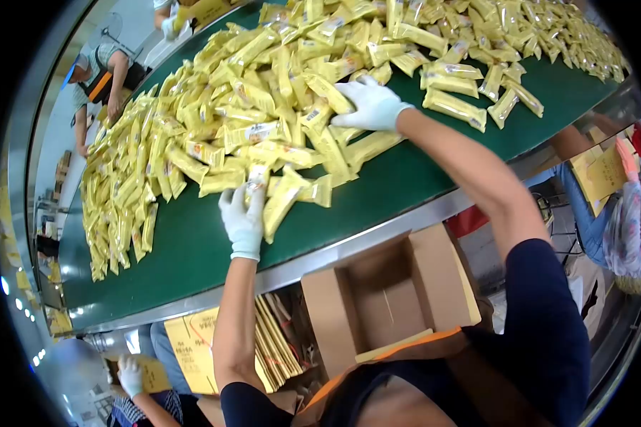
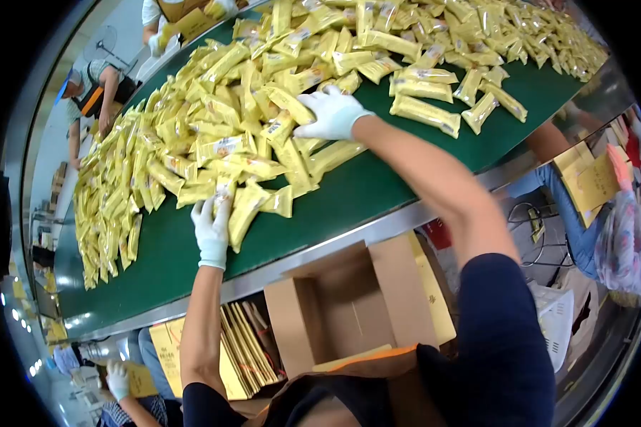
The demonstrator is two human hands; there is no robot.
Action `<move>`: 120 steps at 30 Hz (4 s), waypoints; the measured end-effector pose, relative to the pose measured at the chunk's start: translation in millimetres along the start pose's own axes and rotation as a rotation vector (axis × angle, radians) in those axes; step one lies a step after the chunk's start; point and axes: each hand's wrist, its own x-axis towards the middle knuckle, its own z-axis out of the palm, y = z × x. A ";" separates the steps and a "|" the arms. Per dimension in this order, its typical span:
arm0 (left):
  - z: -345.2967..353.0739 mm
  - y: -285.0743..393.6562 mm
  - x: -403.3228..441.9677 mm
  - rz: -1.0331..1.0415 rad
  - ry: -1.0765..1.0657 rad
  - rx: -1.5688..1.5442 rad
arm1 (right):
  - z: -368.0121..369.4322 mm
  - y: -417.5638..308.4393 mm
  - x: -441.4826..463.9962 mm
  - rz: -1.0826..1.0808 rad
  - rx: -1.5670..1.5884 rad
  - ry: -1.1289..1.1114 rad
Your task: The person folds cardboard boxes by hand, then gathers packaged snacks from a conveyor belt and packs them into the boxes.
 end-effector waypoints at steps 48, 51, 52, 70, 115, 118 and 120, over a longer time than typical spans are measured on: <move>-64.5 70.4 -67.8 0.549 -0.457 0.334 | -93.5 54.2 -150.3 0.408 0.052 0.005; -60.3 60.3 -69.4 0.586 -0.421 0.341 | -74.0 134.1 -108.1 0.488 0.177 0.056; -64.2 69.1 -69.6 0.518 -0.473 0.394 | -69.0 125.1 -110.6 0.471 0.112 0.031; -47.5 52.5 -39.3 0.331 -0.224 0.407 | -86.7 1.9 -117.3 0.138 0.351 -0.201; -91.2 55.3 -74.9 0.112 -0.320 0.668 | -31.9 7.2 -171.4 0.015 -0.201 -0.030; -97.8 70.2 -58.7 -0.122 -0.612 0.624 | -50.0 0.7 -183.7 0.033 -0.090 -0.111; -92.1 62.9 -60.2 -0.060 -0.560 0.663 | -76.6 -14.4 -200.2 -0.059 0.385 -0.048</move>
